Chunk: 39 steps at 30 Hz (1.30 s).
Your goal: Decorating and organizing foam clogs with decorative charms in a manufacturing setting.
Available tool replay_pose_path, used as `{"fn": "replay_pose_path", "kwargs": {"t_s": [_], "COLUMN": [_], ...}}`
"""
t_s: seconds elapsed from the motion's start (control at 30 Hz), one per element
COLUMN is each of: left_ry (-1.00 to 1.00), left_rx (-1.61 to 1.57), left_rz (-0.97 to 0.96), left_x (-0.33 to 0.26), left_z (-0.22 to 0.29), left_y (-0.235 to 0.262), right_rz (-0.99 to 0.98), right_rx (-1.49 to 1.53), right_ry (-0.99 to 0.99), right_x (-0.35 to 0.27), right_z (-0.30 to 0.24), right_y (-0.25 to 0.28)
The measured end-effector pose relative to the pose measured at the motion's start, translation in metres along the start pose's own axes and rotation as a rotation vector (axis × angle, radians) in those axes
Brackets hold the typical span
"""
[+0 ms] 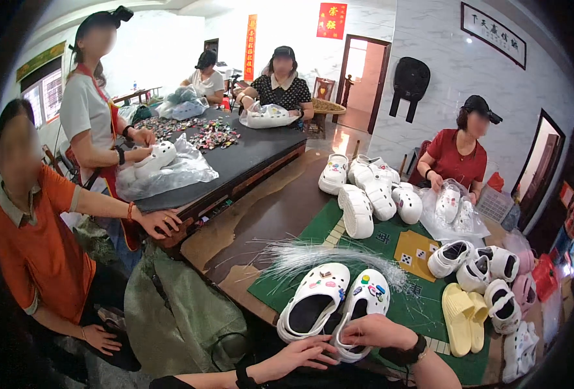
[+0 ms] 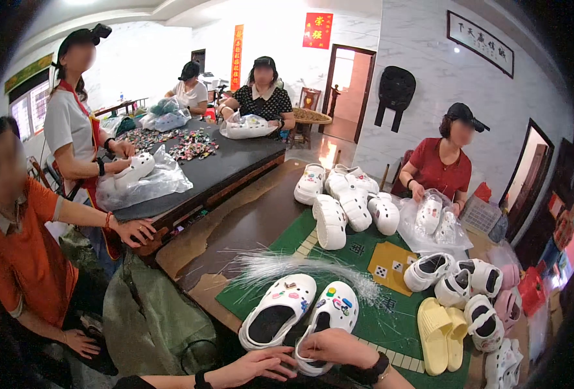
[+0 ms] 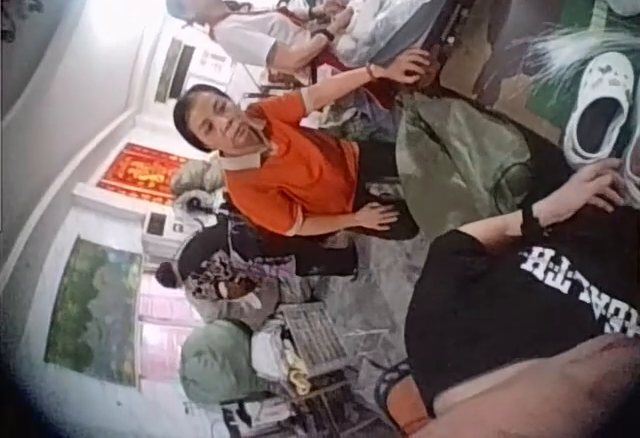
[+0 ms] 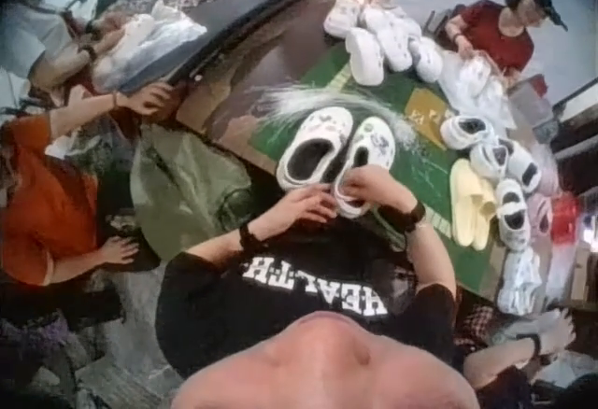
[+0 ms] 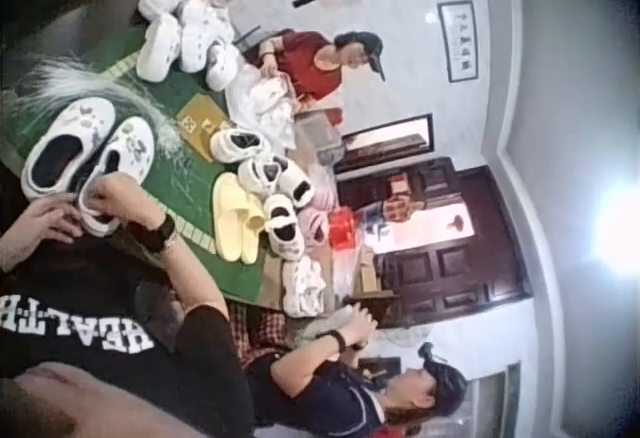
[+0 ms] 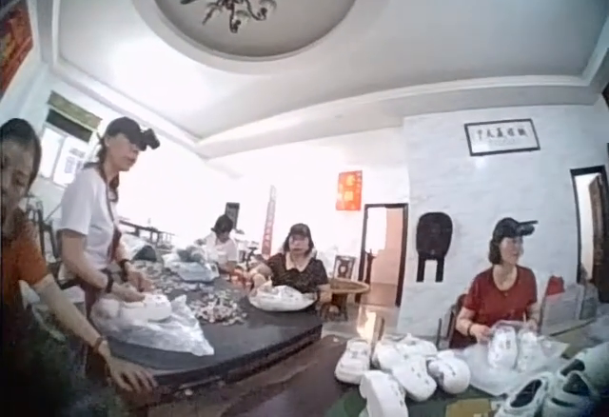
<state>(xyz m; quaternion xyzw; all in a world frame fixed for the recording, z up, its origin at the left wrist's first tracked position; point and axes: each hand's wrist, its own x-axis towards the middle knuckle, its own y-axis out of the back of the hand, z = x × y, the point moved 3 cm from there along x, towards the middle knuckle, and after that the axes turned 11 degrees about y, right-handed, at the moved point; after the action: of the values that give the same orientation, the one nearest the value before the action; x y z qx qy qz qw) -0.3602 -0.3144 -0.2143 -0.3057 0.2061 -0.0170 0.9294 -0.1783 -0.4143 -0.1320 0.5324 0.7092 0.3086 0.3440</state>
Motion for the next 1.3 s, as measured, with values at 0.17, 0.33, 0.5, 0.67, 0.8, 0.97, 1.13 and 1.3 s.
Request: {"fn": "replay_pose_path", "kwargs": {"t_s": [0.17, 0.33, 0.5, 0.67, 0.8, 0.97, 1.13, 1.3], "left_ry": [-0.033, 0.065, 0.001, -0.199, -0.355, -0.357, -0.382, -0.544], "left_rx": [-0.042, -0.213, -0.275, -0.046, 0.312, 0.325, 0.516, 0.723], "left_rz": [-0.165, -0.277, -0.379, -0.278, 0.016, 0.232, 0.333, 0.385], "left_x": [0.001, 0.019, 0.021, 0.018, 0.028, 0.030, 0.036, 0.035], "left_z": [0.014, 0.020, 0.021, 0.036, 0.027, 0.036, 0.037, 0.036], "left_y": [-0.014, -0.004, -0.011, -0.018, -0.018, -0.027, -0.034, -0.038], "right_rz": [-0.063, -0.063, -0.091, -0.066, -0.069, -0.061, -0.030, -0.006], "right_rx": [0.133, -0.078, 0.001, 0.485, 0.712, 0.709, 0.640, 0.671], "right_ry": [-0.075, -0.023, 0.143, -0.105, -0.129, -0.084, -0.078, -0.083], "right_x": [-0.005, 0.000, -0.005, -0.002, -0.001, 0.002, -0.002, -0.001], "right_z": [0.002, 0.000, 0.021, 0.025, 0.030, 0.028, 0.037, 0.046], "right_y": [0.013, 0.028, 0.025, 0.028, 0.026, 0.025, 0.023, 0.021]}}
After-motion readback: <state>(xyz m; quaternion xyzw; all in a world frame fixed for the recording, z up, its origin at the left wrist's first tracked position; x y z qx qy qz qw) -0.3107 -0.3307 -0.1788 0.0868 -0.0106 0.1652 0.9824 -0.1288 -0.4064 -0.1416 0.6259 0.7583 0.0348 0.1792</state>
